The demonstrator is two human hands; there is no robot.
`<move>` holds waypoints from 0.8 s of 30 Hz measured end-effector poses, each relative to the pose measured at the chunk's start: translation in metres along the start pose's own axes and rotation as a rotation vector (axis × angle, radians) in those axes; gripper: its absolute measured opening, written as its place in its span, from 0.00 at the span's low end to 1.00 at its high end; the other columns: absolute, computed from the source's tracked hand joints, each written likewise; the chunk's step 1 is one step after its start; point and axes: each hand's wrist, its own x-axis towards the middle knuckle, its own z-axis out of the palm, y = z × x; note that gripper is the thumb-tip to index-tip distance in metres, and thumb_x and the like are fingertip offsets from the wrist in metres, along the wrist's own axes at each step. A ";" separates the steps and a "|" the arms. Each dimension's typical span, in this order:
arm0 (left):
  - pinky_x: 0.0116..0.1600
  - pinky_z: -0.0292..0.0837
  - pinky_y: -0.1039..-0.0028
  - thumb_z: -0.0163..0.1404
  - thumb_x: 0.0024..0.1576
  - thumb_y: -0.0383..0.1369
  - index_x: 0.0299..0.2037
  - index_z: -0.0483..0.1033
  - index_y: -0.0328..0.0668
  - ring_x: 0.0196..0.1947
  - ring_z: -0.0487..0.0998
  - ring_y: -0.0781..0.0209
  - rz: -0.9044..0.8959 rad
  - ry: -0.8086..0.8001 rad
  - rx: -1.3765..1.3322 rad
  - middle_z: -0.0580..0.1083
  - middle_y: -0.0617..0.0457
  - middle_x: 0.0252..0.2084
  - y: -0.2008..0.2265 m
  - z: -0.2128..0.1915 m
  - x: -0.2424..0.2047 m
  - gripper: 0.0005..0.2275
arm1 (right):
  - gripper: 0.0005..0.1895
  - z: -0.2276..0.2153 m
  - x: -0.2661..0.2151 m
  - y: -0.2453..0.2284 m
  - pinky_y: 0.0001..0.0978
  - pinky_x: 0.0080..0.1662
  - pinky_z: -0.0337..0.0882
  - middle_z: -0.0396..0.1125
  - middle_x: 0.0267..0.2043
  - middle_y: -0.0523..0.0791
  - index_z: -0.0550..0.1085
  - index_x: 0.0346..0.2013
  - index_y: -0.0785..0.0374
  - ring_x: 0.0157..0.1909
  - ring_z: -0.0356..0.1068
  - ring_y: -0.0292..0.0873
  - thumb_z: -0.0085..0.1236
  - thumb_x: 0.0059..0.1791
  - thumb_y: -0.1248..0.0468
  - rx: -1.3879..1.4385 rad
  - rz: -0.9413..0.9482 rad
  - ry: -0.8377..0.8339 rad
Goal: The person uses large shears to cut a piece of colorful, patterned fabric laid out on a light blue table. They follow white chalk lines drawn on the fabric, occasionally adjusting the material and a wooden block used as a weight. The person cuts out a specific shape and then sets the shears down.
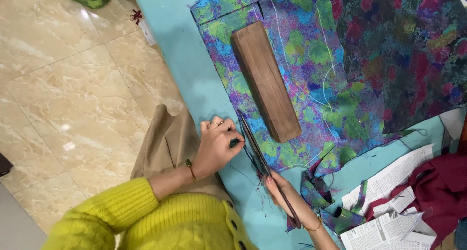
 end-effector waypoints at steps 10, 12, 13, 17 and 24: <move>0.43 0.47 0.61 0.54 0.58 0.36 0.26 0.82 0.58 0.38 0.63 0.61 0.038 -0.019 0.048 0.68 0.66 0.34 -0.002 -0.002 0.003 0.09 | 0.24 0.003 0.015 -0.040 0.30 0.25 0.47 0.46 0.17 0.36 0.71 0.44 0.59 0.17 0.43 0.32 0.37 0.57 0.44 0.037 0.014 -0.047; 0.43 0.47 0.61 0.54 0.59 0.36 0.25 0.82 0.57 0.38 0.62 0.61 0.040 -0.032 0.048 0.67 0.66 0.34 -0.003 -0.002 0.004 0.09 | 0.24 0.003 0.018 -0.035 0.30 0.24 0.48 0.47 0.16 0.37 0.71 0.42 0.59 0.17 0.43 0.32 0.35 0.57 0.43 0.024 -0.024 -0.057; 0.43 0.47 0.61 0.55 0.58 0.36 0.25 0.82 0.57 0.38 0.62 0.61 0.044 -0.037 0.049 0.67 0.66 0.34 -0.003 -0.002 0.004 0.09 | 0.22 0.003 0.017 -0.035 0.30 0.24 0.46 0.44 0.17 0.37 0.66 0.35 0.58 0.17 0.40 0.33 0.37 0.57 0.43 0.011 -0.038 -0.036; 0.43 0.48 0.60 0.55 0.58 0.36 0.25 0.82 0.56 0.38 0.62 0.60 0.045 -0.073 0.047 0.65 0.66 0.32 -0.002 -0.006 0.006 0.09 | 0.25 0.005 0.018 -0.034 0.29 0.22 0.43 0.40 0.18 0.37 0.58 0.25 0.55 0.16 0.38 0.33 0.40 0.57 0.43 0.009 -0.050 -0.006; 0.44 0.48 0.60 0.55 0.58 0.35 0.25 0.83 0.55 0.39 0.62 0.57 0.082 -0.112 0.063 0.65 0.63 0.33 -0.006 -0.006 0.007 0.09 | 0.22 0.005 0.022 -0.064 0.30 0.23 0.46 0.45 0.16 0.37 0.65 0.33 0.57 0.15 0.41 0.32 0.38 0.57 0.43 -0.078 -0.026 -0.007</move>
